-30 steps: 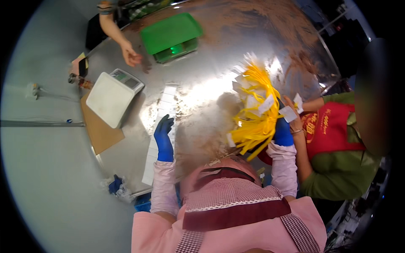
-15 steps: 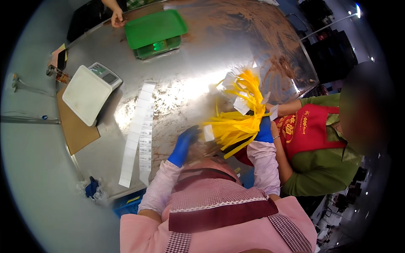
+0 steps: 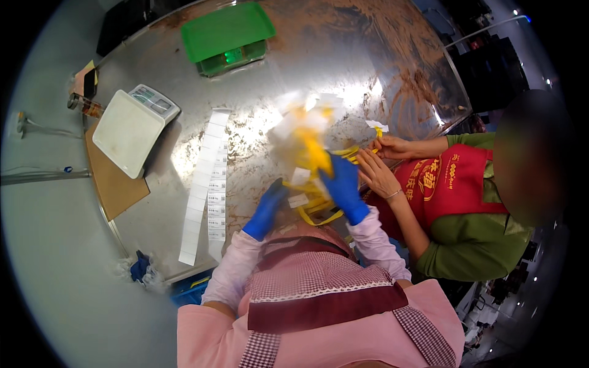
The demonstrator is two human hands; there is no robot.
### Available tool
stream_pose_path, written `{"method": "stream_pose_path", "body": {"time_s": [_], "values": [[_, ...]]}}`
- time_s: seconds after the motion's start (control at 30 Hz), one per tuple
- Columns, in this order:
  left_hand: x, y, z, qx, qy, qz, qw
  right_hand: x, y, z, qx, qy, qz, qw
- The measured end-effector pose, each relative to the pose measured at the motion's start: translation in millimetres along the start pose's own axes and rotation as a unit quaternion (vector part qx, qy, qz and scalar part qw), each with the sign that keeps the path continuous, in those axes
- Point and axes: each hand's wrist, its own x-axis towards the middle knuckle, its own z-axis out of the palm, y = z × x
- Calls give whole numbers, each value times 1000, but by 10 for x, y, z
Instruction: The person sorts and organizes yellow tags with attached white labels on a metal table. They repeatedly pick up, separate, and arrange the tags, occasionally handing them to a coworker. The person also places some tags into a blue basket.
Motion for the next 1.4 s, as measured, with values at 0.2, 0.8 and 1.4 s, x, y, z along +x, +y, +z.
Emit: {"method": "stream_pose_path", "body": {"time_s": [0.2, 0.8, 1.4], "values": [[42, -200, -489, -34, 48, -64, 996, -442, -258, 384, 10, -173, -112, 978], [31, -257, -557, -116, 72, -136, 981, -422, 566, 559, -246, -279, 40, 927], [111, -474, -657, -60, 34, -125, 990, -897, 143, -294, -51, 47, -130, 989]]}}
